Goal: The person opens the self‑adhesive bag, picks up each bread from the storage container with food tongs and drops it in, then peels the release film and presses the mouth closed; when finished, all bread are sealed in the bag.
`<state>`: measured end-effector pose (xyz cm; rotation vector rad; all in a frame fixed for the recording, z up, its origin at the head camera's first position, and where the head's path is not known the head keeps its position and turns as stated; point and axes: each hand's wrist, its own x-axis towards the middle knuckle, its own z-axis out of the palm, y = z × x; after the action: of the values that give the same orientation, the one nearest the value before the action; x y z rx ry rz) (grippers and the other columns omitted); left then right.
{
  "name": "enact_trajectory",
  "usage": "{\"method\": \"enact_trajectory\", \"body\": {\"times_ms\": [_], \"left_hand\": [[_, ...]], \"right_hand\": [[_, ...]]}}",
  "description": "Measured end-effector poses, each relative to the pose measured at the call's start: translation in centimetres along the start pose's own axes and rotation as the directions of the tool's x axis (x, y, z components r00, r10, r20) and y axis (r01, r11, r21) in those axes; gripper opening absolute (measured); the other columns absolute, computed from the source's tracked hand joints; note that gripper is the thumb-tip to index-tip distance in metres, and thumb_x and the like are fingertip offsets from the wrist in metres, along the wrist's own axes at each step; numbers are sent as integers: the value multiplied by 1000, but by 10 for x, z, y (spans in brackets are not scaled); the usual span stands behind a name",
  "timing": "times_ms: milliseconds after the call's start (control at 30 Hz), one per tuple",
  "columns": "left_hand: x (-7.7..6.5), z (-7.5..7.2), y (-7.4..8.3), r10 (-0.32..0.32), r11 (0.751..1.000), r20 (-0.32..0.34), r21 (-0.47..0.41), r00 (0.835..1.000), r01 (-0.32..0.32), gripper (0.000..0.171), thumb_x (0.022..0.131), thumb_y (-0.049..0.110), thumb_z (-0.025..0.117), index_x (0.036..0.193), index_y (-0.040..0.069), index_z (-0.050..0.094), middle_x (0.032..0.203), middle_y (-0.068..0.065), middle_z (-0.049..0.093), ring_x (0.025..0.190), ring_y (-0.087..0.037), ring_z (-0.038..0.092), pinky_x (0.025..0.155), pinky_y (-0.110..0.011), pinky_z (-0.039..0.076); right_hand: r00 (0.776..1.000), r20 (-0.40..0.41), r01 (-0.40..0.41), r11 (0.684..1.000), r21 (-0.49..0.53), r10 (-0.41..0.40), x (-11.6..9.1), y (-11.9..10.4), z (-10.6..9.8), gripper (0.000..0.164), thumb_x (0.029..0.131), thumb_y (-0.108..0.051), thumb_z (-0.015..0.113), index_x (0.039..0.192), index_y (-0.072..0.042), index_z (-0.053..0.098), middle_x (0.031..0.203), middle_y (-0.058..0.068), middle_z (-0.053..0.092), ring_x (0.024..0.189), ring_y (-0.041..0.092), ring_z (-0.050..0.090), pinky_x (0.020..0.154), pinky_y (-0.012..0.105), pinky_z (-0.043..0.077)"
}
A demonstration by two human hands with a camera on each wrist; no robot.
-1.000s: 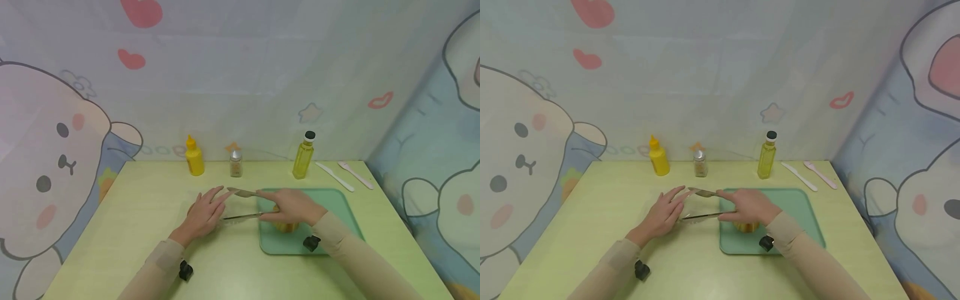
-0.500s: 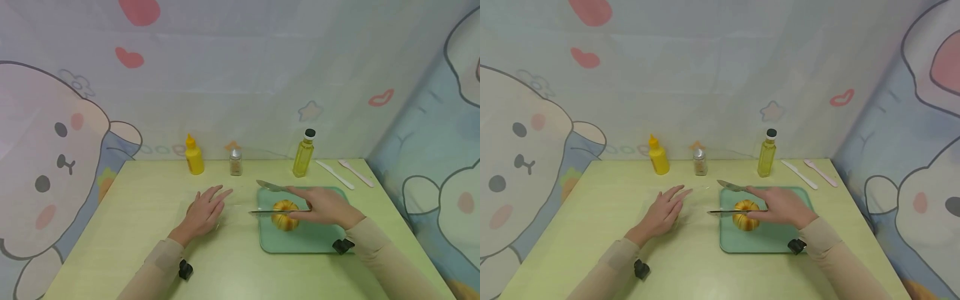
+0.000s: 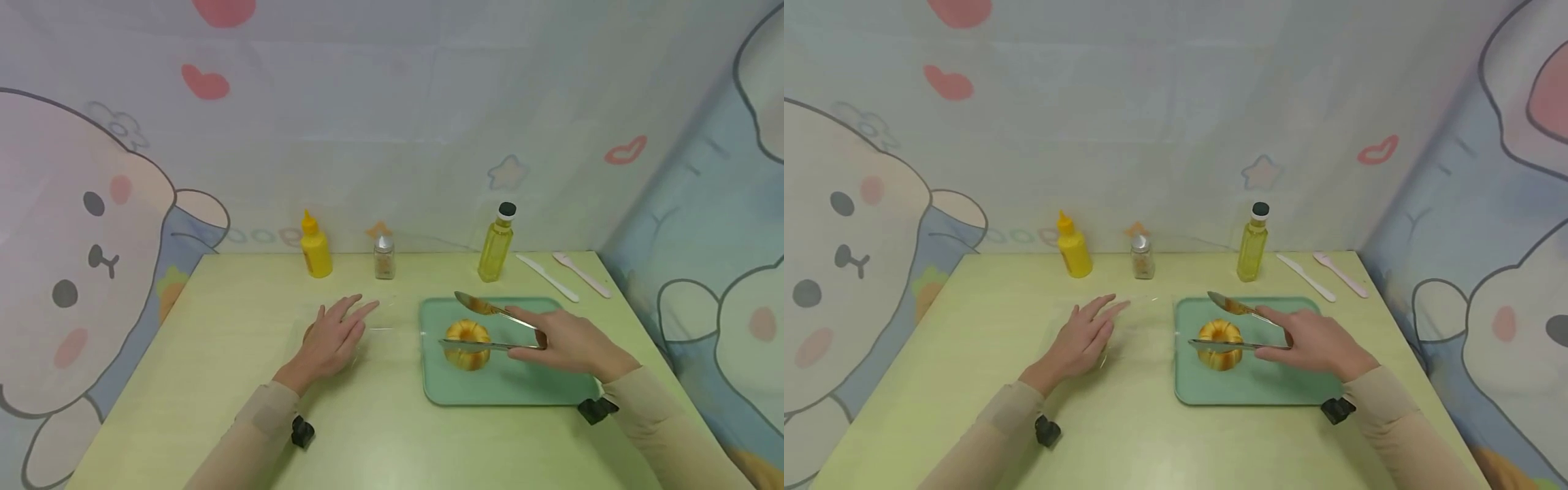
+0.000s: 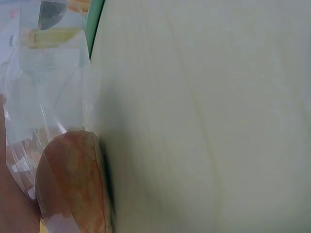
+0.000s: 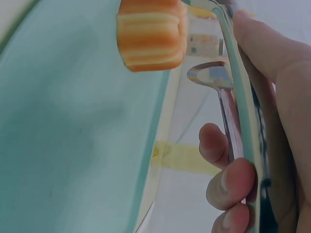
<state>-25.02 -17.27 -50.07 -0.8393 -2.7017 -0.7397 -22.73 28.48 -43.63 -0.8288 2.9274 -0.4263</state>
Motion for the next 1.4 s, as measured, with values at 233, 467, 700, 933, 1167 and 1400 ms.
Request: {"method": "enact_trajectory", "body": {"times_ms": [233, 467, 700, 933, 1167, 1400], "left_hand": [[-1, -1, 0, -3, 1000, 0, -9, 1000, 3, 46, 115, 34, 35, 159, 32, 48, 163, -13, 44, 150, -38, 41, 112, -83, 21], [0, -3, -1, -1, 1000, 6, 16, 1000, 1, 46, 115, 35, 35, 159, 33, 49, 163, -12, 44, 151, -37, 40, 113, -83, 21], [-3, 0, -2, 12, 1000, 2, 9, 1000, -12, 45, 115, 33, 37, 158, 31, 49, 162, -13, 45, 150, -40, 41, 111, -84, 20], [-6, 5, -4, 20, 1000, -7, -1, 1000, -20, 45, 115, 32, 38, 159, 31, 49, 162, -15, 45, 150, -41, 41, 111, -85, 20], [-6, 4, -3, 13, 1000, -8, 2, 1000, -13, 45, 115, 33, 37, 159, 32, 49, 163, -13, 44, 150, -40, 40, 111, -85, 20], [-4, 1, -2, 25, 1000, -21, -11, 999, -25, 45, 115, 33, 38, 159, 31, 49, 161, -16, 46, 149, -45, 41, 110, -86, 20]], "right_hand": [[999, 32, 5, 999, 53, -7, -14, 8, 1, 80, 95, -65, 68, 157, -18, 51, 64, -18, 51, 52, 0, 42, 51, 24, 39], [997, 77, -4, 996, 94, -3, -22, 16, 8, 80, 96, -64, 67, 158, -17, 50, 62, -17, 51, 52, -1, 41, 52, 24, 39], [996, 92, -32, 990, 137, 19, -26, 20, 21, 79, 96, -63, 67, 158, -18, 50, 53, -17, 38, 48, -2, 28, 47, 22, 28], [997, 80, -32, 991, 131, 22, -32, 23, 31, 75, 98, -61, 66, 157, -17, 51, 52, -17, 36, 46, -1, 26, 45, 21, 25], [1000, 26, -12, 998, 70, 10, -34, 22, 33, 69, 99, -58, 65, 154, -18, 55, 52, -18, 37, 45, -1, 28, 45, 22, 28], [996, -88, 10, 999, 41, -7, -35, 22, 31, 65, 99, -53, 69, 154, -19, 57, 51, -21, 29, 46, -3, 21, 45, 21, 23]]}}
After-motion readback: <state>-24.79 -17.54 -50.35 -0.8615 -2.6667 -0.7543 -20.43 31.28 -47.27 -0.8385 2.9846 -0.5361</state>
